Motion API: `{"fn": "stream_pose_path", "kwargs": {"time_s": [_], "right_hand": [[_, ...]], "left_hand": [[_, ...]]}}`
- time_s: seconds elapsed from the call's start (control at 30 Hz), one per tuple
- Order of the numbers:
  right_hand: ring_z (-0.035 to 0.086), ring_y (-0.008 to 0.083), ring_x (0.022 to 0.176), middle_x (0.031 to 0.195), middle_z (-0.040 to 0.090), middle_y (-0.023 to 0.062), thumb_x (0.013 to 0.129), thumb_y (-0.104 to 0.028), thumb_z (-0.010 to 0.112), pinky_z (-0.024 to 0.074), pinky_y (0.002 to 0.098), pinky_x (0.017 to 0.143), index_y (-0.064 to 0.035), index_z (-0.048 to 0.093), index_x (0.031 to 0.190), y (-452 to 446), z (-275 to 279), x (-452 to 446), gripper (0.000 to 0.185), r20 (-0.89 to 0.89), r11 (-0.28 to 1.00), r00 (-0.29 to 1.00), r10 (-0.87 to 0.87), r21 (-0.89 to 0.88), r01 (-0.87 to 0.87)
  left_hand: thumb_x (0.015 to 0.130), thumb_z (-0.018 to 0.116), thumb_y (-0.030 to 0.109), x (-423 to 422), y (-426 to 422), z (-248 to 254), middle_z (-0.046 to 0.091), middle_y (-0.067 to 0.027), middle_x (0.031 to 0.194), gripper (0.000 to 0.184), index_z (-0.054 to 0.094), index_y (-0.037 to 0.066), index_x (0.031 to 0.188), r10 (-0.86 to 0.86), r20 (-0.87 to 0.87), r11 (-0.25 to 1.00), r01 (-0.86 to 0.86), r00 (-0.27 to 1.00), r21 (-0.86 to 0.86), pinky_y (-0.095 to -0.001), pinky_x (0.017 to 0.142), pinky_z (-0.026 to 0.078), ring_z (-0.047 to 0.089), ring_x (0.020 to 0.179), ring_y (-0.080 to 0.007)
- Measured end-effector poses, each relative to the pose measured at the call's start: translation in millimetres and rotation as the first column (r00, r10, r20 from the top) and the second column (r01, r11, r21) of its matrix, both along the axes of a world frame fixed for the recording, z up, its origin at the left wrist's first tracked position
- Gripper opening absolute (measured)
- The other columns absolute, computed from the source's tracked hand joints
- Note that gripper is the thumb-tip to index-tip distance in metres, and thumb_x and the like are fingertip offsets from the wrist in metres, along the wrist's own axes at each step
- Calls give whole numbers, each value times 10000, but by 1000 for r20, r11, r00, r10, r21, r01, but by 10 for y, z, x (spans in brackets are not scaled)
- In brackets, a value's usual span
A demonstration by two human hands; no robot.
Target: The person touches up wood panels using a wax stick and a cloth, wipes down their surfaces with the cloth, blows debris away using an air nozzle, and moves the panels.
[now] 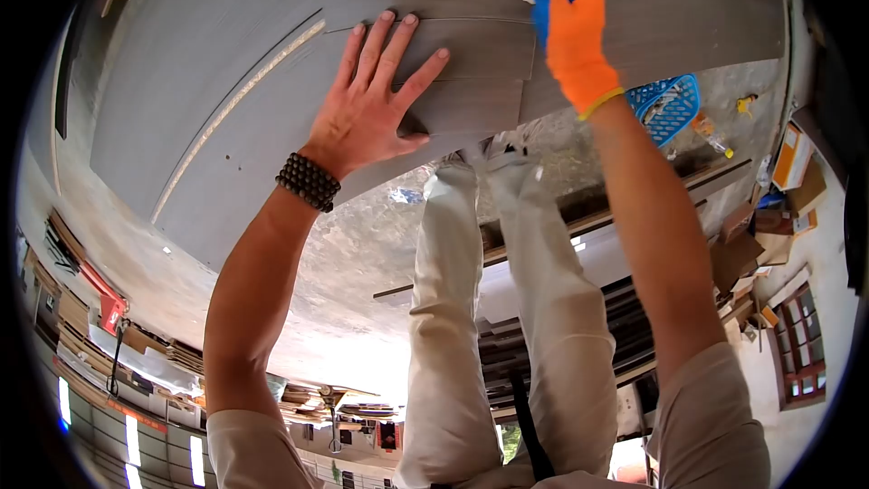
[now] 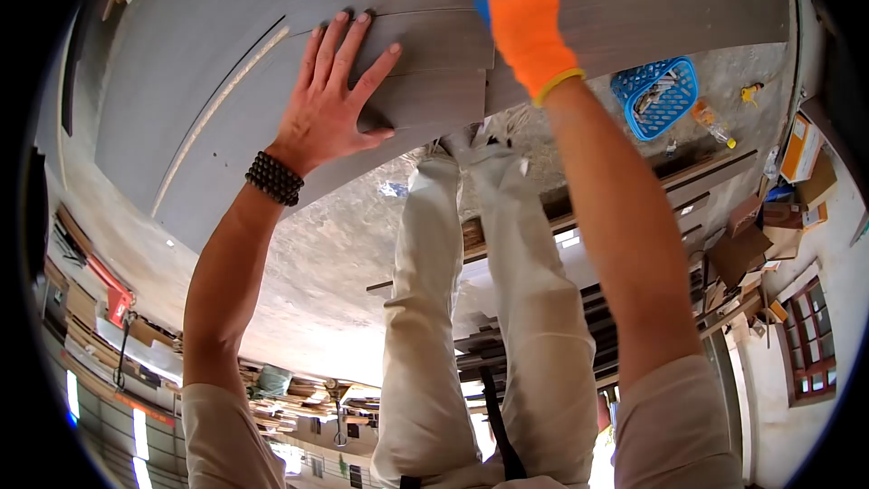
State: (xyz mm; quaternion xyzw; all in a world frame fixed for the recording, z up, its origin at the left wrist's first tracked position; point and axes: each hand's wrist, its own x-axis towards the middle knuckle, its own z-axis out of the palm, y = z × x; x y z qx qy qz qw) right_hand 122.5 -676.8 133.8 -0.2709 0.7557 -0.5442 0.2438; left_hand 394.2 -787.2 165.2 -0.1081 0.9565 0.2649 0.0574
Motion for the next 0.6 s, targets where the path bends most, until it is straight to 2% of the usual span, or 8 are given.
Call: {"fn": "stream_pose_path", "kwargs": {"time_s": [0.07,0.13,0.23,0.3,0.4,0.43,0.5,0.6], "right_hand": [[635,328,1374,1431,687,221,954,74,511,431,415,1224,63,592,1486,-69,-28,162,538,-80,1000,996,-25,8,26],[641,408,1358,1418,680,258,931,61,545,449,438,1206,51,608,1459,-78,-164,232,532,-378,1000,926,6,27,4],[639,458,1333,1408,672,270,894,53,590,467,451,1186,47,619,1433,-116,-33,70,540,-322,977,937,134,-116,-180],[654,459,1297,1379,679,261,877,36,605,488,455,1158,41,627,1409,6,-9,-92,533,-389,982,916,99,-112,-154],[691,418,1213,1289,702,234,885,-34,659,552,449,1068,-7,659,1346,206,468,-208,462,-435,993,893,114,11,-121],[691,418,1213,1289,702,234,885,-34,659,552,449,1068,-7,659,1346,316,542,-177,462,-439,993,891,114,13,-121],[649,388,1102,1208,652,139,815,-182,847,572,500,918,-185,707,1384,593,570,-42,586,-554,971,803,222,199,-130],[644,390,1047,1152,632,134,778,-230,879,570,474,875,-203,728,1317,616,501,616,560,-454,883,831,320,462,-88]], "left_hand": [[639,990,499,-33,-11,-53,238,-232,1779,1234,400,245,1693,-43,17,999,43,999,-10,-633,1335,213,216,1642,-478],[624,976,585,-6,-36,-121,241,-221,1786,1266,389,273,1701,-22,19,999,23,1000,-27,-634,1336,211,225,1636,-489],[686,929,628,24,-62,-183,237,-232,1786,1205,397,256,1701,-31,-23,998,30,999,-61,-647,1328,206,226,1632,-502],[821,851,627,-3,-105,-185,247,-242,1780,1058,406,234,1697,-55,-29,995,53,998,-81,-652,1325,204,236,1630,-497],[1034,656,554,-160,-161,-245,310,-250,1753,789,427,172,1685,146,-147,966,-173,978,-193,-637,1310,236,281,1620,-471],[1034,656,554,-228,-125,-312,310,-250,1753,789,427,172,1685,146,-152,966,-174,978,-191,-637,1310,236,281,1620,-471],[1089,587,508,-306,-40,-413,325,-226,1755,706,434,160,1684,281,-178,901,-323,943,-289,-600,1325,219,287,1628,-433],[1097,578,418,-255,-47,-433,363,-179,1745,643,450,172,1677,278,-165,902,-317,946,-295,-591,1314,250,330,1612,-407]]}}
